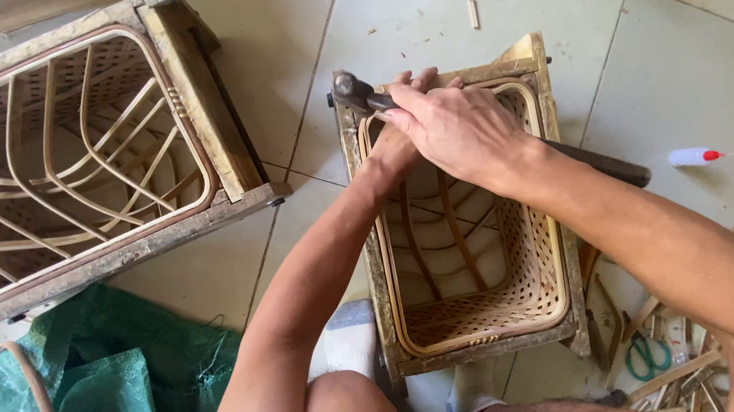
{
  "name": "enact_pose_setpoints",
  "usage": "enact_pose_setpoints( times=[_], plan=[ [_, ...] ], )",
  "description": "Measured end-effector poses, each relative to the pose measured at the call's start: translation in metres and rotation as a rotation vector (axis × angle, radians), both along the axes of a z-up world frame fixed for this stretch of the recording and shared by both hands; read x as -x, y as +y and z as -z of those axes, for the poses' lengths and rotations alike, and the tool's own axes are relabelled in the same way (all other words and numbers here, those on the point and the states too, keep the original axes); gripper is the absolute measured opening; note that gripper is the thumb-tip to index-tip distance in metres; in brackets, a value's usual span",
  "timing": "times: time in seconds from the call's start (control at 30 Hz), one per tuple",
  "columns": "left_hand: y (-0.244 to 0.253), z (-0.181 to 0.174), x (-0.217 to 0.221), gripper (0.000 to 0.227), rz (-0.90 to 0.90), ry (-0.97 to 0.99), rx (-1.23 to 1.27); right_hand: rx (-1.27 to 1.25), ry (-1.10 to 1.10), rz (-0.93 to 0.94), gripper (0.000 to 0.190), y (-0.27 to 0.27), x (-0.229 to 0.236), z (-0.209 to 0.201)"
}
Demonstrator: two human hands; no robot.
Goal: The person inserts thin bamboo strips into a rectangular basket frame, using a hammer to tap them into place. They then apply glue along the frame edges to secure the strips.
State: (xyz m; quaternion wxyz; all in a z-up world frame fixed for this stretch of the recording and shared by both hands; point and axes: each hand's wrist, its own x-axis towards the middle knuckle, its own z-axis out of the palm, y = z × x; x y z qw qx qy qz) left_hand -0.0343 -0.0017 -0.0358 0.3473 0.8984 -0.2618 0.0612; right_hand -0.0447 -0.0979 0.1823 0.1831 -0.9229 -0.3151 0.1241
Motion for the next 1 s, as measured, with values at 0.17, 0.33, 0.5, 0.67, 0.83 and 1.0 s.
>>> enact_pose_setpoints(
  times=[0.17, 0.33, 0.5, 0.67, 0.83, 1.0],
  plan=[
    [-0.005, 0.011, -0.005, 0.052, -0.007, -0.125, -0.067, 0.063, 0.105, 0.030, 0.033, 0.009, 0.001, -0.016],
    [0.000, 0.005, -0.007, 0.029, 0.093, 0.018, -0.109, -0.386, -0.094, 0.322, 0.036, -0.081, 0.064, -0.006],
    [0.014, -0.035, -0.007, 0.009, 0.106, -0.153, -0.165, -0.486, -0.311, 0.988, 0.024, -0.227, 0.231, 0.021],
    [0.009, -0.062, -0.005, 0.005, 0.083, -0.221, -0.156, 0.167, 0.260, 1.706, 0.022, -0.250, 0.430, 0.109],
    [0.006, -0.061, 0.000, 0.013, 0.054, -0.261, -0.147, 0.121, 0.489, 1.647, 0.022, -0.249, 0.507, 0.178],
    [0.009, -0.068, 0.001, 0.012, 0.047, -0.224, -0.128, 0.128, 0.558, 1.562, 0.025, -0.265, 0.504, 0.200]
  ],
)
